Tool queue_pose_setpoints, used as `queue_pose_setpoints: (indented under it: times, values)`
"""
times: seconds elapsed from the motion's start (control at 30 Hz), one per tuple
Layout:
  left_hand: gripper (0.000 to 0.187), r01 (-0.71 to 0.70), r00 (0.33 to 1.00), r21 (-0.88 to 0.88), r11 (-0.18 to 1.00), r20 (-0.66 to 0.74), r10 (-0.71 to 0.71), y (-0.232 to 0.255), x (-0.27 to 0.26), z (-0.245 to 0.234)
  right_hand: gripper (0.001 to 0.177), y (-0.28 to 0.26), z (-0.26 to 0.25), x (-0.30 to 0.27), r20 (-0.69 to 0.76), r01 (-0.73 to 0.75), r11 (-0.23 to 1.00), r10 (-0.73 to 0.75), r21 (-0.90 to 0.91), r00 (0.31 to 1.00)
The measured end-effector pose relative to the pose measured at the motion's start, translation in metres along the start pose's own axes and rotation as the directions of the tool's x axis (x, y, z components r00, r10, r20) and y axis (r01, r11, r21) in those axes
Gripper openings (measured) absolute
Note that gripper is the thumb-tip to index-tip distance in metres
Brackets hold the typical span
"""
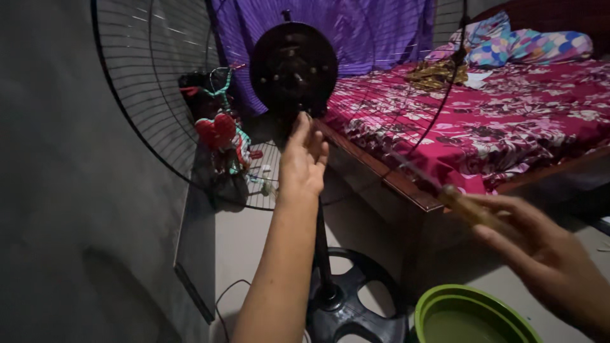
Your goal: The person uses a screwdriver to tighten screws on the rear hub of a standing fan. They repeatedly adjust the fan head and work on the central hub area while seated on the floor.
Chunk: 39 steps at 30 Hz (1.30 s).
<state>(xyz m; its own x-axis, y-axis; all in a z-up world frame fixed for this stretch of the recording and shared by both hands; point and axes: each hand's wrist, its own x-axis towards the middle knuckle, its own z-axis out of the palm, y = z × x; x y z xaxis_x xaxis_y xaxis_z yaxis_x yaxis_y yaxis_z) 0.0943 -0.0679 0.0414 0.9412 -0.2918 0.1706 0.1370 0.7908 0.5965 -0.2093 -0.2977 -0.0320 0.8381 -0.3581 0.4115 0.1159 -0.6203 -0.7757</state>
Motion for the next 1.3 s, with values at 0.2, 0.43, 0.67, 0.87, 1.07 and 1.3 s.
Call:
queue_pose_setpoints:
  times: [0.2, 0.43, 0.67, 0.87, 1.07, 1.3]
  values:
    - [0.033, 0.118, 0.990, -0.005, 0.993, 0.073, -0.117, 0.009, -0.002, -0.007, 0.052, -0.014, 0.017, -0.004, -0.001, 0.232, 0.965, -0.234, 0.124, 0.972]
    - [0.038, 0.222, 0.916, -0.051, 0.974, 0.354, -0.190, 0.027, 0.010, -0.018, 0.056, -0.107, 0.060, 0.004, -0.032, -0.224, 0.837, 0.240, -0.499, 0.970]
    - [0.040, 0.269, 0.881, -0.017, 0.963, 0.408, -0.239, 0.048, 0.017, -0.026, 0.052, -0.216, 0.078, 0.059, -0.058, 0.167, 0.477, -0.422, -0.863, 0.905]
    - [0.031, 0.249, 0.864, 0.006, 0.968, 0.451, -0.225, 0.043, 0.026, -0.022, 0.049, -0.234, 0.073, 0.072, 0.103, 0.217, 0.233, -0.420, -0.948, 0.902]
    - [0.026, 0.251, 0.867, -0.033, 0.968, 0.452, -0.209, 0.034, 0.032, -0.035, 0.037, -0.232, 0.079, 0.073, 0.127, 0.287, 0.221, -0.541, -0.932, 0.831]
    - [0.024, 0.234, 0.866, -0.037, 0.972, 0.462, -0.191, 0.042, 0.037, -0.031, 0.040, -0.232, 0.084, 0.077, 0.159, 0.321, 0.199, -0.565, -0.926, 0.810]
